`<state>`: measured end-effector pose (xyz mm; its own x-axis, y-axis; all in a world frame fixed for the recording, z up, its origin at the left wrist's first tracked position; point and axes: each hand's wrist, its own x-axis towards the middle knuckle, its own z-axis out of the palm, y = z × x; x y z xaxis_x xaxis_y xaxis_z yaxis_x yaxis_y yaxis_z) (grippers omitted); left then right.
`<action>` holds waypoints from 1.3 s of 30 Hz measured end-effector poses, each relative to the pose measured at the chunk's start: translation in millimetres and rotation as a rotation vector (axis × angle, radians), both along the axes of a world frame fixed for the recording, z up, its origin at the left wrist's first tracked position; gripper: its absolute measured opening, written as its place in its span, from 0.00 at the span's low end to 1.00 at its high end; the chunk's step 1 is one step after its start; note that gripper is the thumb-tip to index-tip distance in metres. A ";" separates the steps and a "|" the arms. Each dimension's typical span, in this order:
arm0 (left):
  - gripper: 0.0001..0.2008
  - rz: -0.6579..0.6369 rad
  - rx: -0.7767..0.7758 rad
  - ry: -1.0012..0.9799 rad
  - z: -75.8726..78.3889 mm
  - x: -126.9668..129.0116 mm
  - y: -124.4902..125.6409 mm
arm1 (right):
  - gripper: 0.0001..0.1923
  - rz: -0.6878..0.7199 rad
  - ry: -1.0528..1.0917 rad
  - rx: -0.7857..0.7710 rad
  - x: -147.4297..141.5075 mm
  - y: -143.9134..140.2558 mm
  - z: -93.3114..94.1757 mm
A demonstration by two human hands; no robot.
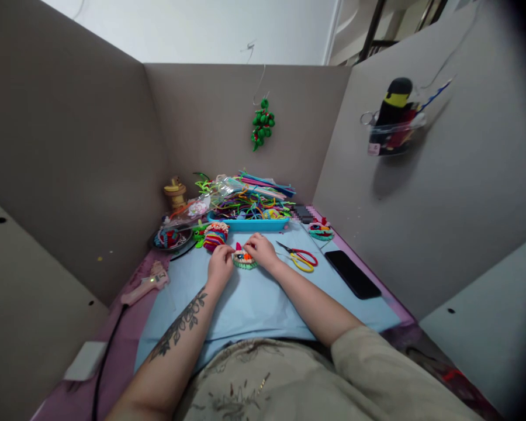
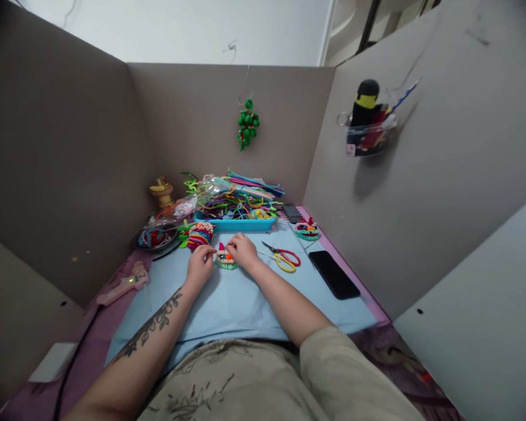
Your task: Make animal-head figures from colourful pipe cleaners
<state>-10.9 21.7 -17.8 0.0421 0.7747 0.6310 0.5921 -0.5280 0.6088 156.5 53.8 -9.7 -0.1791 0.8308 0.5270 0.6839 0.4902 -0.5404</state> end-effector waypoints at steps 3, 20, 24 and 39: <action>0.10 0.002 0.003 -0.001 -0.1 0.0 0.1 | 0.06 0.005 0.018 -0.010 -0.7 0.0 -0.6; 0.11 0.000 0.004 -0.002 1.4 0.1 -0.5 | 0.07 0.021 0.165 0.012 0.4 -3.6 -1.4; 0.10 0.000 -0.012 -0.005 3.8 0.7 -2.4 | 0.05 0.011 0.119 -0.026 -2.1 -0.9 -2.6; 0.11 0.003 -0.013 0.002 2.3 -1.3 -0.8 | 0.11 0.055 0.317 -0.068 9.1 6.2 0.4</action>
<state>-12.1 20.9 -15.5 0.0408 0.7829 0.6208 0.5945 -0.5184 0.6147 165.6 60.0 -9.3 -0.0600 0.8596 0.5074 0.4497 0.4771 -0.7550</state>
